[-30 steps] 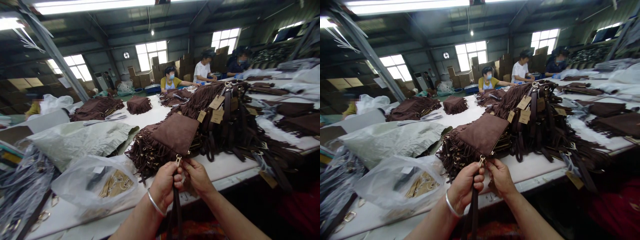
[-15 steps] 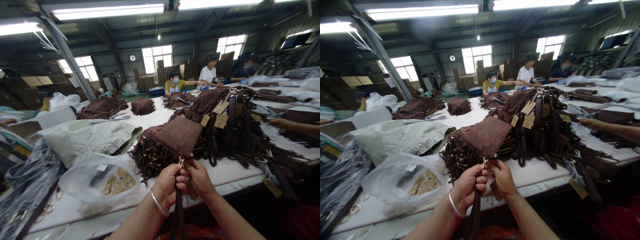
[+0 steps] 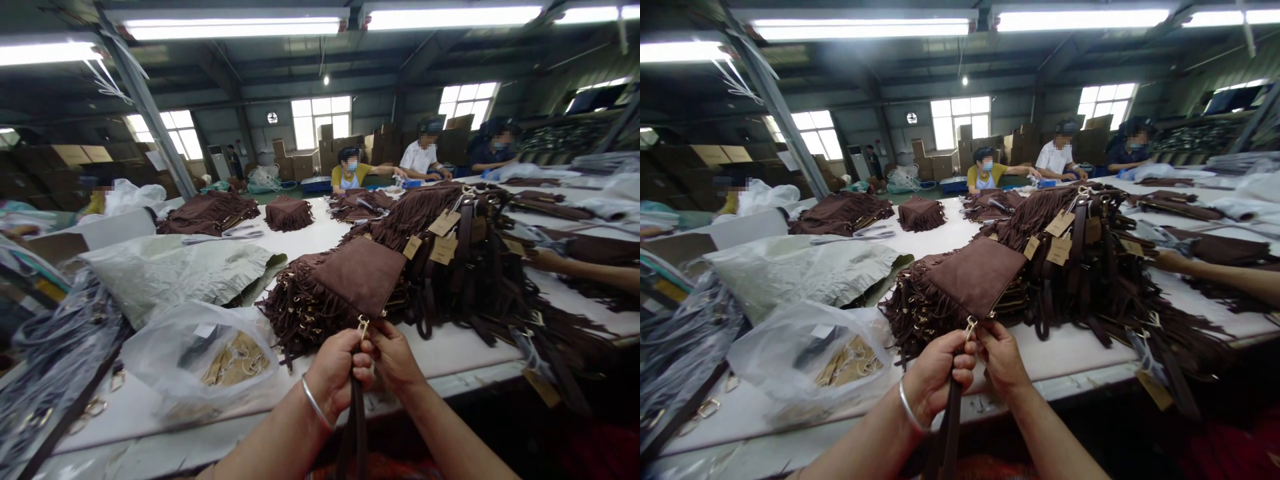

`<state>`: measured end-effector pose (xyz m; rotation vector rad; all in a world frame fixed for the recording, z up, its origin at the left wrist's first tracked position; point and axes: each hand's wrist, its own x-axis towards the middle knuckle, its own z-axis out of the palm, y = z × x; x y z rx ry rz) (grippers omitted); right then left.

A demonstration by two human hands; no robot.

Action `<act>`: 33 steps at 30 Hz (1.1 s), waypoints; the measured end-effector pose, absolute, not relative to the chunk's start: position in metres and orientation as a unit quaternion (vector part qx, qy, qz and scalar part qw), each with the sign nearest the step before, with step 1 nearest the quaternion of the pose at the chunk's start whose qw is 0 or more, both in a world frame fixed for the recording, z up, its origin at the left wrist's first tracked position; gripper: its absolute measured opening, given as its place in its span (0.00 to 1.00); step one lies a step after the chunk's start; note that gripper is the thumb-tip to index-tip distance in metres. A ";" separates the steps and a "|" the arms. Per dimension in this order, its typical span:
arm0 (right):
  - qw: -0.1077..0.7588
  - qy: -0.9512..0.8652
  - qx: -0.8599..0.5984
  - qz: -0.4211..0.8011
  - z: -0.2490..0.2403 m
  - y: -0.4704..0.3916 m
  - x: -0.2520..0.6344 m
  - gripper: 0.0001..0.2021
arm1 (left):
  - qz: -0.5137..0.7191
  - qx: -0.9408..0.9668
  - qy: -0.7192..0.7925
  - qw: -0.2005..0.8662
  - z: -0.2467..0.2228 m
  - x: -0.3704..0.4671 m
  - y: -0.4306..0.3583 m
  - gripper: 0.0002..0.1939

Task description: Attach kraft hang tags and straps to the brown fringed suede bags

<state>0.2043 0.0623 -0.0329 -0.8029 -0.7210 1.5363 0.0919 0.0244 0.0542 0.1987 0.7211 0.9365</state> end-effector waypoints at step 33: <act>0.336 -0.784 -0.517 -0.070 0.040 0.031 0.218 0.07 | 0.519 0.397 0.488 0.580 0.000 0.098 0.018 0.13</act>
